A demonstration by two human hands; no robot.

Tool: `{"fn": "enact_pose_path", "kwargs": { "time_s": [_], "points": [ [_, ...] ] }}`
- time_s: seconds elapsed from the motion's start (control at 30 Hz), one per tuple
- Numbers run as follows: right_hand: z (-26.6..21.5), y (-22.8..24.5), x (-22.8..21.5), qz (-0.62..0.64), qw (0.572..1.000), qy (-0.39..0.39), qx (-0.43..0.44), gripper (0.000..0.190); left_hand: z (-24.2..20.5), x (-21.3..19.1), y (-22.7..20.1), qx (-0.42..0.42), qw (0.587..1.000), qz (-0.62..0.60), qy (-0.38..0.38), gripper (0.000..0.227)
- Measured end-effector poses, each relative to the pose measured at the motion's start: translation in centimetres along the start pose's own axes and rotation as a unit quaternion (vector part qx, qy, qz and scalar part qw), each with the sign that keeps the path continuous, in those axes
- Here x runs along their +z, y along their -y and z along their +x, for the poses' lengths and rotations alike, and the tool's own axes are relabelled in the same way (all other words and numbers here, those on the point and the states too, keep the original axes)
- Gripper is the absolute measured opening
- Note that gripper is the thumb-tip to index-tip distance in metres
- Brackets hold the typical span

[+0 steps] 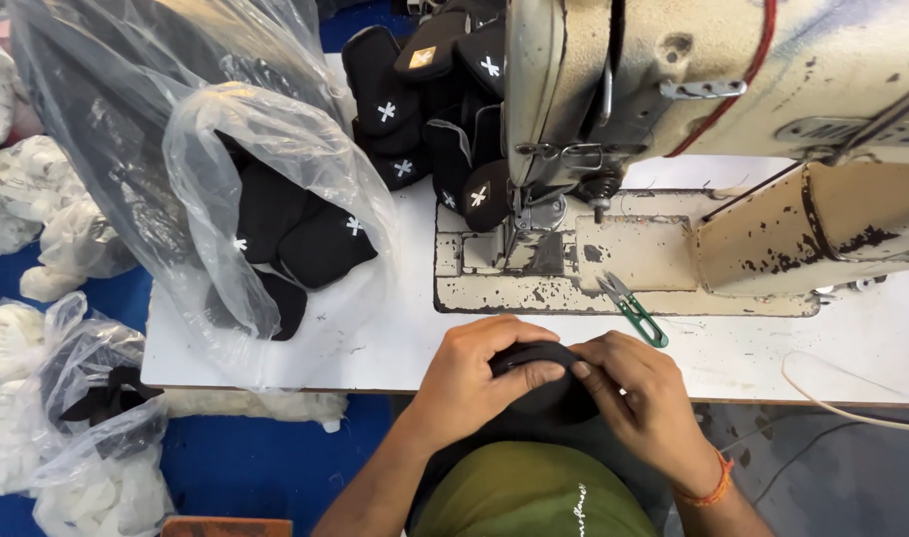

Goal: The person operates a sewing machine to stitch black fabric masks with white cross symbols. They repeatedly pick up masks from a pile, guide them under the needle, and use scissors to cut the thread after sewing each one.

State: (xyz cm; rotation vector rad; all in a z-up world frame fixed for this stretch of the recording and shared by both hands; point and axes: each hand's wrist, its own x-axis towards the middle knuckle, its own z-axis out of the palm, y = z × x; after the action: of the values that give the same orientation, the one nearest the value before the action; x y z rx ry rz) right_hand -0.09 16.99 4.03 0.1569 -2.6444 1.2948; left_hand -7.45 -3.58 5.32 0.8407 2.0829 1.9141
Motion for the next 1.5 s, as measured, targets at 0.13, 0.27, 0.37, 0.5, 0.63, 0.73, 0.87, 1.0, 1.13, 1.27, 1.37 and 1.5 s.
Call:
{"fn": "enact_pose_path", "kwargs": {
  "time_s": [0.13, 0.27, 0.37, 0.5, 0.63, 0.73, 0.87, 1.0, 1.13, 1.27, 1.37, 1.5],
  "points": [
    [2.0, -0.5, 0.9, 0.0, 0.999, 0.024, 0.021, 0.014, 1.0, -0.8, 3.2, -0.063, 0.997, -0.019, 0.034, 0.022],
    [5.7, -1.0, 1.9, 0.032, 0.996, 0.019, 0.085, 0.015, 4.0, -2.3, 6.2, -0.216, 0.967, -0.133, -0.012, 0.02],
    [9.8, -0.4, 2.6, -0.004, 0.988, 0.005, 0.155, 0.017, 8.3, -4.0, 7.9, -0.246, 0.954, -0.159, -0.059, 0.019],
    [12.2, 0.7, 3.7, -0.028, 0.981, -0.045, 0.189, 0.02, 13.5, -6.0, 9.9, -0.231, 0.96, -0.151, -0.046, 0.018],
    [11.3, -0.2, 5.5, 0.045, 0.975, -0.135, 0.168, 0.022, 15.5, -7.3, 8.5, -0.227, 0.97, -0.086, 0.023, 0.018],
    [9.3, -2.8, 7.0, 0.126, 0.969, -0.159, 0.144, 0.027, 14.7, -7.0, 9.8, -0.182, 0.982, -0.051, -0.013, 0.029],
    [6.6, -6.2, 8.4, 0.31, 0.934, -0.102, 0.148, 0.02, 10.2, -4.6, 9.1, -0.208, 0.879, -0.37, -0.216, 0.05],
    [5.7, -6.4, 7.4, 0.405, 0.903, -0.04, 0.134, 0.016, 5.4, -1.5, 9.8, -0.275, 0.774, -0.55, -0.152, 0.06],
    [5.1, -5.3, 6.6, 0.365, 0.927, 0.009, 0.091, 0.012, 4.3, -0.5, 8.0, -0.282, 0.817, -0.47, -0.179, 0.053],
    [4.7, -4.9, 6.4, 0.308, 0.95, -0.008, 0.049, 0.008, 4.2, -0.3, 7.4, -0.272, 0.864, -0.382, -0.185, 0.042],
    [4.7, -4.7, 6.4, 0.318, 0.946, -0.021, 0.058, 0.008, 4.0, -0.2, 7.6, -0.255, 0.887, -0.341, -0.177, 0.038],
    [4.6, -5.3, 6.9, 0.364, 0.927, -0.029, 0.091, 0.02, 4.2, -0.5, 7.6, -0.259, 0.895, -0.317, -0.177, 0.038]
  ]
}}
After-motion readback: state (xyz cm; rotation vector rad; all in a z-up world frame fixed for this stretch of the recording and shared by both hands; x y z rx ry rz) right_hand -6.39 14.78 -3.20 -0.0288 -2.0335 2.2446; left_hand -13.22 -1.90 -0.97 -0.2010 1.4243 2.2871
